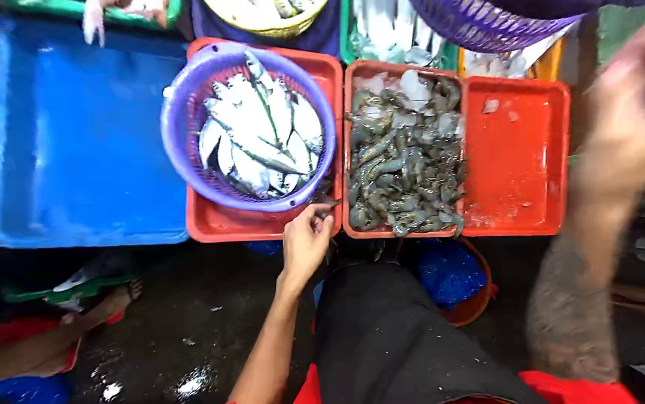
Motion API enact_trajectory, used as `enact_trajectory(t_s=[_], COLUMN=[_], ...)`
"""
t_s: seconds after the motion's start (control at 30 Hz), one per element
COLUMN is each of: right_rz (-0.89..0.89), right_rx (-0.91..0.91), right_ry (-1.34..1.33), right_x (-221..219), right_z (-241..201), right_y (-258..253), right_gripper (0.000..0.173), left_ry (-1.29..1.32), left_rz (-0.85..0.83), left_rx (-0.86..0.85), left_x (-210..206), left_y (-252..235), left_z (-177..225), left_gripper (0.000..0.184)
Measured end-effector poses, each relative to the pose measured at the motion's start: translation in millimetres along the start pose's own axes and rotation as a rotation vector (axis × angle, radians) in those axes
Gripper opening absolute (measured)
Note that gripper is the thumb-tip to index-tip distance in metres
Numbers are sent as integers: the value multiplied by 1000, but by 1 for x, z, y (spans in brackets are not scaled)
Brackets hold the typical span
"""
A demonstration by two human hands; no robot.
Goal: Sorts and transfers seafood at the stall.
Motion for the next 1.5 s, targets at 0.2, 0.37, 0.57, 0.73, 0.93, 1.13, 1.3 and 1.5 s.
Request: enact_trajectory(t_s=[0.2, 0.37, 0.57, 0.73, 0.93, 1.13, 1.3, 1.5], right_rz=[-541, -394, -494, -461, -283, -615, -909, -882], right_rx=[-368, -559, -570, -501, -400, -207, -29, 265], right_ry=[113, 249, 164, 106, -48, -18, 245, 281], right_x=[-54, -48, -56, -54, -67, -109, -127, -134], right_z=[87, 123, 155, 159, 151, 116, 100, 107], right_y=[204, 228, 233, 228, 211, 190, 180, 164], right_gripper=[24, 31, 30, 25, 22, 34, 36, 27], left_ry=[-153, -549, -511, -417, -337, -206, 395, 956], left_rz=[-362, -497, -356, -272, -202, -24, 131, 100], left_rx=[-56, 123, 289, 390, 397, 307, 205, 404], left_x=[-100, -183, -194, -191, -179, -124, -73, -84], left_y=[-1, 19, 15, 9, 14, 13, 2, -44], left_z=[57, 82, 81, 80, 86, 99, 91, 64], left_gripper=[25, 57, 57, 35, 27, 23, 21, 36])
Point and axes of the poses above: each hand's wrist, its own y-axis away from the middle knuckle, its own x-axis out of the back of the hand, z = x × y, the point moved 3 cm from there along -y, towards the middle knuckle, and after that the axes turned 11 degrees about z, right-handed, at the moved point
